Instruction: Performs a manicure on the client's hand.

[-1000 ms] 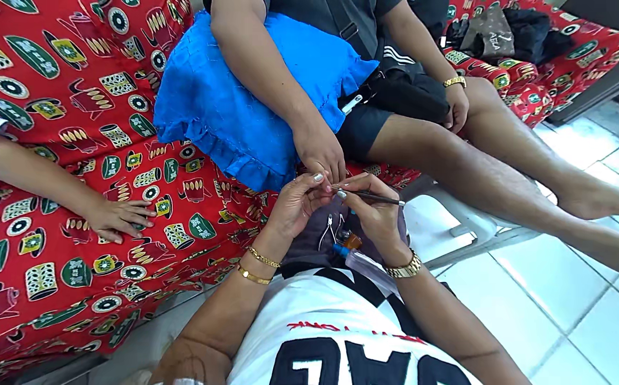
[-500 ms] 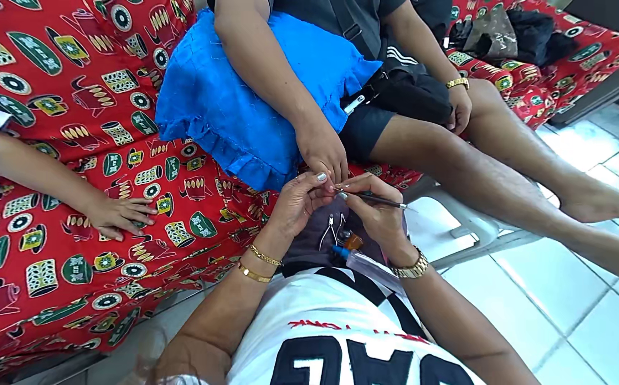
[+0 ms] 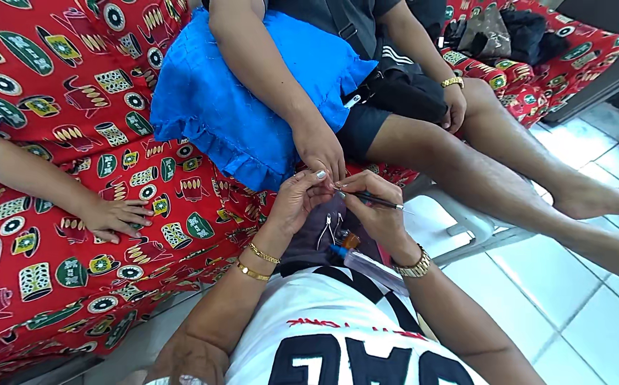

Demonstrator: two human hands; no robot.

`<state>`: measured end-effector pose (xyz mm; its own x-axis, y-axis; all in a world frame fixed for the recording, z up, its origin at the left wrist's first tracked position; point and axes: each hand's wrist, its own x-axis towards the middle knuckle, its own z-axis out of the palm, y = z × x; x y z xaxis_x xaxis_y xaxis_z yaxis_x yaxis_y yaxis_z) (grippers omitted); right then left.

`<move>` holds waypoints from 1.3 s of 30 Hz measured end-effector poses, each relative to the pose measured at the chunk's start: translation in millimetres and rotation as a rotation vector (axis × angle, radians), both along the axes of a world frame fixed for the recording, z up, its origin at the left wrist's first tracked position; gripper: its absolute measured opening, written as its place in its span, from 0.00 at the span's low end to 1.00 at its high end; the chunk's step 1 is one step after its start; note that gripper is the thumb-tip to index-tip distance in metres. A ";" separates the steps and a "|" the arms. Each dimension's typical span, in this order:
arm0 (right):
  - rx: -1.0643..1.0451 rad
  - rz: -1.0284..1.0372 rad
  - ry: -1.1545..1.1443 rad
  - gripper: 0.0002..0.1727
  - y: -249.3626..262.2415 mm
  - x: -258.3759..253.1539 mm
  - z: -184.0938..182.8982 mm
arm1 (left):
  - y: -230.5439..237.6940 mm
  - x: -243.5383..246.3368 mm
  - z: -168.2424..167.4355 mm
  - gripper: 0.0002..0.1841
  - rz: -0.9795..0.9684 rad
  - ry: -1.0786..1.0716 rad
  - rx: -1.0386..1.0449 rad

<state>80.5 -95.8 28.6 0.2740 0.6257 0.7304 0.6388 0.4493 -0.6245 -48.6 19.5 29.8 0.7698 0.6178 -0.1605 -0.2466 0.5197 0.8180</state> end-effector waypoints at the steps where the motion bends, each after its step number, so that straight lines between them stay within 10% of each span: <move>1: 0.001 -0.009 -0.014 0.05 -0.3 -0.1 0.0 | -0.1 0.0 -1.0 0.09 -0.003 0.003 0.002; 39: 0.020 -0.109 -0.226 0.05 -2.4 -2.3 2.3 | -2.9 -0.1 1.5 0.06 -0.001 -0.004 0.016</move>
